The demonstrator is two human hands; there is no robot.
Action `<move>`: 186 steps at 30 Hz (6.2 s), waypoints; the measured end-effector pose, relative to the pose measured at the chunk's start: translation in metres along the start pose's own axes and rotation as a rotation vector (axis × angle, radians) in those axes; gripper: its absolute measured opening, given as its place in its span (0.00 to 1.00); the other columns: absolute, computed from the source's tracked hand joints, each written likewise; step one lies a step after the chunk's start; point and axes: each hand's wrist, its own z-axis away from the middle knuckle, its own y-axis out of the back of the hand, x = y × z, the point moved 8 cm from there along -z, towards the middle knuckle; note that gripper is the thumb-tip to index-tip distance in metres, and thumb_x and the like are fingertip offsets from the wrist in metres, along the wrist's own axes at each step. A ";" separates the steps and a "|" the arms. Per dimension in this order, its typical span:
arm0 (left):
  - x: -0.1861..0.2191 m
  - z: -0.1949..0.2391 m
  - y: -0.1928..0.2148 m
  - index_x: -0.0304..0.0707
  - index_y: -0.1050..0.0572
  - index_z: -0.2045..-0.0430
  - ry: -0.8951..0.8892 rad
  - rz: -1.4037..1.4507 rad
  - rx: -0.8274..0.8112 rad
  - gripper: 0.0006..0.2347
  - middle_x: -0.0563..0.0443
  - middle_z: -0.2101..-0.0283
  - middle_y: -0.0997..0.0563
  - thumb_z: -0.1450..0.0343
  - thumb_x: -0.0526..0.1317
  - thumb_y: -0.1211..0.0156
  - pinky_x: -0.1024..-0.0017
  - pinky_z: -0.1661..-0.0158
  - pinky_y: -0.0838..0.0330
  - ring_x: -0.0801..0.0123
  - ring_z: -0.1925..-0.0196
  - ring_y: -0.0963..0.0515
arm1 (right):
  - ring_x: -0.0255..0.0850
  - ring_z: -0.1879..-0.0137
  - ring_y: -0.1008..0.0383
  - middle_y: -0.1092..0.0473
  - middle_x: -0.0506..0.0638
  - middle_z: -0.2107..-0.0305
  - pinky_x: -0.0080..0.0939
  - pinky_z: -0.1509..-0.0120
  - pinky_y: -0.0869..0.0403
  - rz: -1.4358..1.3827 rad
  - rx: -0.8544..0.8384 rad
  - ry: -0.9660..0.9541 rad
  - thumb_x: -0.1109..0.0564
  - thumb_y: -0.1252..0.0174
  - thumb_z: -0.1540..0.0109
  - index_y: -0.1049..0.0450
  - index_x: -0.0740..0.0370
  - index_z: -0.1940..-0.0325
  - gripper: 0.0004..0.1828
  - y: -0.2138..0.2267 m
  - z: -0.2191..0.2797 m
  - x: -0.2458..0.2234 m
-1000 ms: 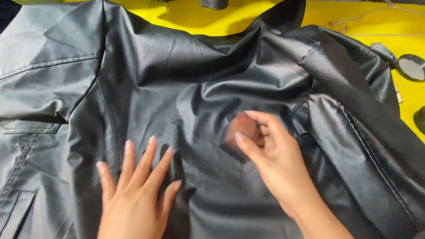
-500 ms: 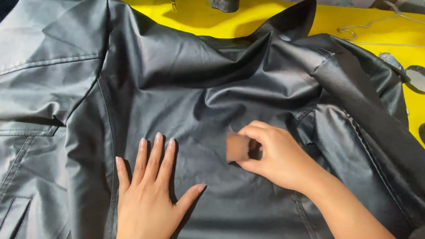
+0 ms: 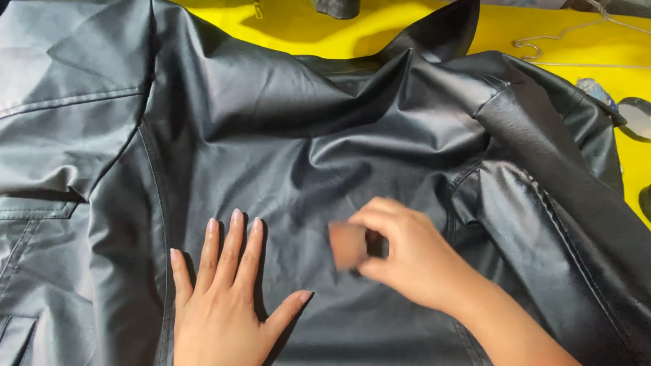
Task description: The person uses a small brown block to rub the surface of a black leather jacket laid on a yellow table. They repeatedly rub the front and back panels, then lift and fold the jacket to access the inside before continuing to rub the exterior surface.
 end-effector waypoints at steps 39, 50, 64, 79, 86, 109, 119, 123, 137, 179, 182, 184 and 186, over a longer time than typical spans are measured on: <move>-0.008 -0.021 0.035 0.57 0.31 0.36 -0.114 0.023 -0.018 0.34 0.50 0.29 0.33 0.37 0.67 0.42 0.29 0.38 0.47 0.42 0.25 0.41 | 0.34 0.42 0.23 0.35 0.41 0.36 0.39 0.38 0.26 -0.142 0.079 -0.468 0.46 0.26 0.55 0.39 0.31 0.27 0.52 0.033 0.007 -0.001; -0.079 -0.083 0.053 0.58 0.20 0.42 -0.204 -0.100 0.131 0.19 0.35 0.23 0.31 0.28 0.53 0.43 0.21 0.33 0.63 0.32 0.20 0.41 | 0.44 0.49 0.22 0.21 0.43 0.59 0.43 0.45 0.29 0.174 0.333 0.014 0.59 0.40 0.45 0.30 0.51 0.51 0.18 0.017 -0.021 -0.032; -0.124 -0.068 0.040 0.61 0.23 0.39 0.116 0.263 0.088 0.19 0.39 0.17 0.62 0.26 0.49 0.40 0.23 0.34 0.82 0.34 0.20 0.73 | 0.39 0.55 0.23 0.20 0.38 0.65 0.38 0.47 0.29 0.084 -0.046 0.281 0.68 0.42 0.52 0.24 0.50 0.57 0.22 -0.019 -0.034 -0.058; -0.185 -0.025 0.024 0.40 0.41 0.84 0.625 -0.066 -0.092 0.36 0.49 0.84 0.29 0.19 0.73 0.50 0.59 0.60 0.31 0.47 0.71 0.23 | 0.44 0.56 0.25 0.29 0.46 0.63 0.41 0.51 0.31 0.171 -0.138 0.084 0.46 0.36 0.39 0.31 0.52 0.59 0.14 -0.042 -0.037 -0.045; -0.187 -0.032 0.021 0.49 0.14 0.59 0.641 0.513 -0.063 0.12 0.59 0.74 0.16 0.27 0.52 0.33 0.79 0.54 0.34 0.86 0.64 0.26 | 0.36 0.58 0.21 0.25 0.41 0.66 0.37 0.49 0.28 0.101 -0.068 0.003 0.50 0.35 0.43 0.25 0.47 0.63 0.07 -0.029 -0.034 -0.044; -0.194 -0.024 0.011 0.41 0.22 0.76 0.640 0.816 0.036 0.12 0.68 0.77 0.34 0.23 0.44 0.33 0.82 0.66 0.43 0.85 0.69 0.40 | 0.48 0.53 0.29 0.28 0.48 0.62 0.45 0.45 0.33 0.211 0.066 0.433 0.59 0.40 0.47 0.24 0.52 0.61 0.10 -0.043 -0.057 -0.056; -0.196 -0.025 0.011 0.43 0.23 0.80 0.644 0.799 0.017 0.14 0.69 0.79 0.33 0.24 0.45 0.33 0.82 0.68 0.45 0.86 0.71 0.40 | 0.50 0.53 0.28 0.27 0.51 0.61 0.47 0.46 0.32 0.266 0.214 0.457 0.54 0.38 0.40 0.25 0.56 0.58 0.09 -0.025 -0.078 -0.063; -0.192 -0.025 0.014 0.42 0.25 0.81 0.662 0.798 0.014 0.15 0.67 0.81 0.39 0.24 0.45 0.33 0.81 0.69 0.47 0.84 0.73 0.44 | 0.56 0.52 0.30 0.33 0.56 0.61 0.53 0.55 0.30 0.410 0.446 0.141 0.58 0.33 0.41 0.32 0.63 0.52 0.18 0.002 -0.102 -0.010; -0.191 -0.027 0.017 0.43 0.29 0.84 0.632 0.769 0.004 0.18 0.67 0.82 0.39 0.24 0.46 0.34 0.80 0.69 0.47 0.83 0.73 0.45 | 0.51 0.49 0.28 0.28 0.53 0.60 0.46 0.45 0.31 0.075 0.019 0.484 0.62 0.39 0.47 0.27 0.58 0.54 0.17 -0.091 -0.084 -0.113; -0.196 -0.030 0.011 0.43 0.28 0.82 0.572 0.684 0.006 0.18 0.66 0.82 0.40 0.23 0.47 0.34 0.79 0.67 0.46 0.83 0.72 0.44 | 0.40 0.51 0.24 0.24 0.44 0.60 0.37 0.45 0.30 0.005 -0.236 0.421 0.60 0.37 0.53 0.23 0.52 0.57 0.19 -0.085 -0.064 -0.100; -0.196 -0.028 0.013 0.44 0.29 0.83 0.609 0.718 -0.011 0.18 0.67 0.82 0.39 0.23 0.47 0.34 0.80 0.68 0.47 0.83 0.73 0.44 | 0.32 0.55 0.18 0.20 0.39 0.64 0.31 0.48 0.28 0.049 -0.231 0.174 0.59 0.36 0.51 0.20 0.50 0.62 0.14 -0.060 -0.070 -0.071; -0.195 -0.028 0.012 0.44 0.31 0.85 0.617 0.736 -0.032 0.19 0.66 0.82 0.41 0.23 0.47 0.35 0.80 0.70 0.48 0.83 0.74 0.45 | 0.28 0.58 0.17 0.19 0.36 0.67 0.29 0.48 0.26 0.053 -0.024 0.040 0.61 0.35 0.50 0.19 0.48 0.67 0.11 -0.041 -0.069 -0.052; -0.195 -0.029 0.012 0.43 0.25 0.80 0.605 0.703 -0.009 0.15 0.67 0.80 0.38 0.23 0.46 0.34 0.80 0.66 0.45 0.84 0.71 0.42 | 0.34 0.59 0.17 0.22 0.40 0.66 0.34 0.50 0.24 0.018 0.186 0.019 0.60 0.35 0.51 0.19 0.47 0.66 0.11 -0.030 -0.057 -0.046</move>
